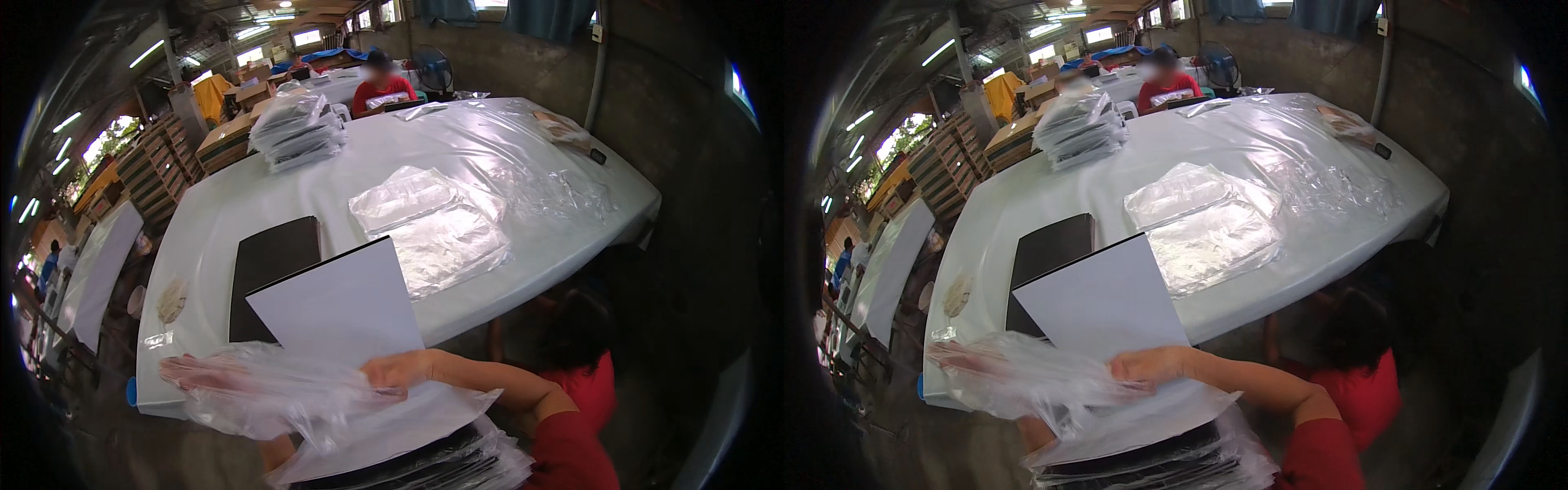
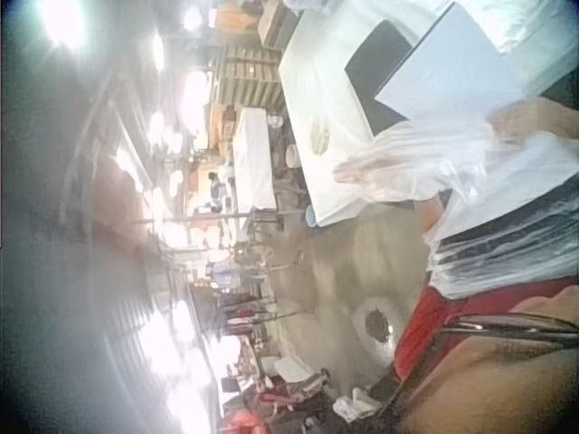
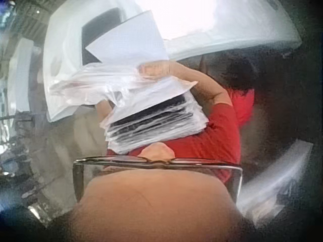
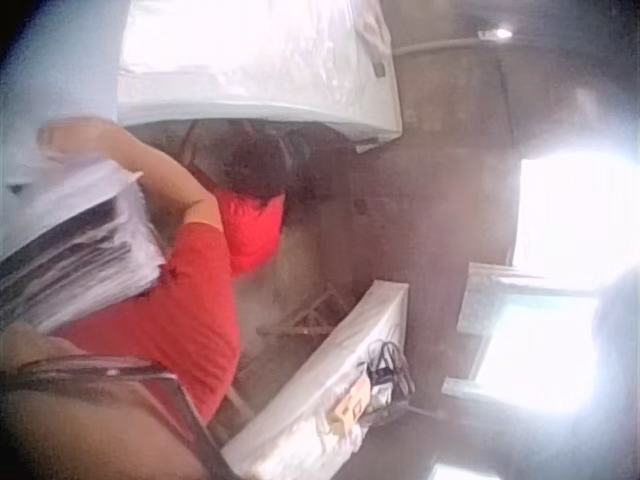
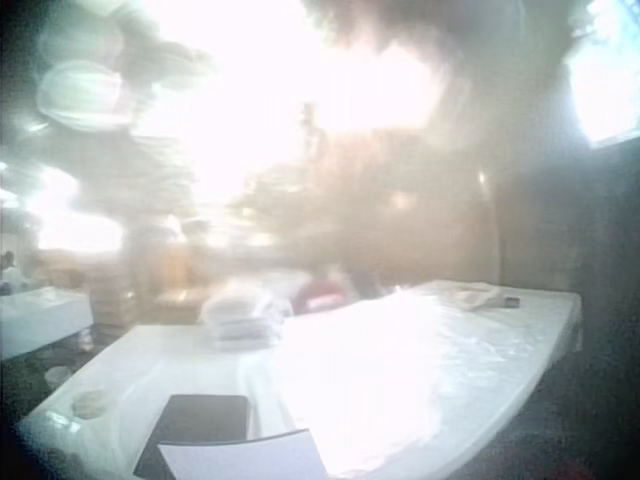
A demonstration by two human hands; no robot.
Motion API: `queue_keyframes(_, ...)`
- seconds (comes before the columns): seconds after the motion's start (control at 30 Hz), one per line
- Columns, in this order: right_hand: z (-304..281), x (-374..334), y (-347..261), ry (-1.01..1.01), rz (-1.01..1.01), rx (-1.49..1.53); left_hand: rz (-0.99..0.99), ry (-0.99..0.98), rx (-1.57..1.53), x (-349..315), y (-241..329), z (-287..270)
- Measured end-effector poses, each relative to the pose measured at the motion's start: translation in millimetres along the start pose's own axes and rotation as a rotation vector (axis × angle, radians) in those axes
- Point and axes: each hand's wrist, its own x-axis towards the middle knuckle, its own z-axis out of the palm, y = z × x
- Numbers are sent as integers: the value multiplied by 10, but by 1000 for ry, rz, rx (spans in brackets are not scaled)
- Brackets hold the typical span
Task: The person wraps black notebooks in clear plastic bags at a long table. They open each bag, insert a notebook, and place the wrapped item on a growing stack. Other workers are visible in the background performing similar tasks.
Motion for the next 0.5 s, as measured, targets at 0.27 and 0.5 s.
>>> queue_keyframes(0.27,-90,61,121,-633,149,-257,33,-37,-49,-135,-219,12)
queue_keyframes(0.5,-471,-82,-355,-107,-610,959,-76,-116,-3,-346,-476,38)
